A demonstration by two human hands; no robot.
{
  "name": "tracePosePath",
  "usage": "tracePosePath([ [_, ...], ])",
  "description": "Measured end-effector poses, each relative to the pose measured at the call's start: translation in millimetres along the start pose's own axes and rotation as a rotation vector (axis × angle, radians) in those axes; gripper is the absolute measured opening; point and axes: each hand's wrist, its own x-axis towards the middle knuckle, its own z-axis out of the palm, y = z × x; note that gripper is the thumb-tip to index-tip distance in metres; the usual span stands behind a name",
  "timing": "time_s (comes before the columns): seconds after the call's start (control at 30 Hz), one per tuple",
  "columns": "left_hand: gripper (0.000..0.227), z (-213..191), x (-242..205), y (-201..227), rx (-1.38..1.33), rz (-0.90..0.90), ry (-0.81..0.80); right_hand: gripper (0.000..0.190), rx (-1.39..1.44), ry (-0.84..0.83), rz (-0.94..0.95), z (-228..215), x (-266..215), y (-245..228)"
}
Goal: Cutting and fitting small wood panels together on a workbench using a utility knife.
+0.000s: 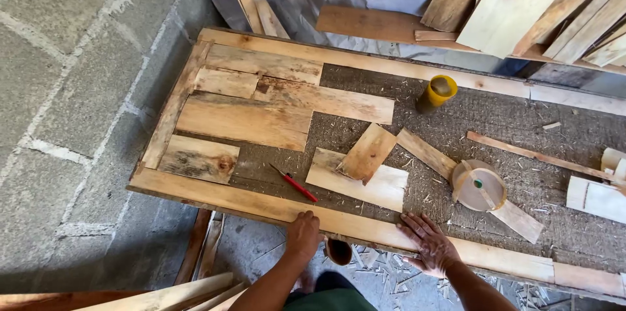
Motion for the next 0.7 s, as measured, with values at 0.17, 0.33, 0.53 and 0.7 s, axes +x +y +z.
tracePosePath([
  [0.17, 0.038, 18, 3, 0, 0.038, -0.046, -0.021, 0.091, -0.053, -0.352, 0.132, -52, 19, -20],
  [0.33, 0.036, 32, 6, -9, 0.098, -0.011, -0.075, 0.090, -0.020, 0.059, -0.028, -5, 2, -1],
  [0.53, 0.028, 40, 6, -13, 0.147, 0.121, 0.084, 0.091, 0.011, 0.074, -0.023, 0, -2, 0],
  [0.7, 0.058, 33, 7, -10, 0.151, 0.044, -0.053, 0.091, 0.003, 0.117, -0.056, 5, -4, 3],
])
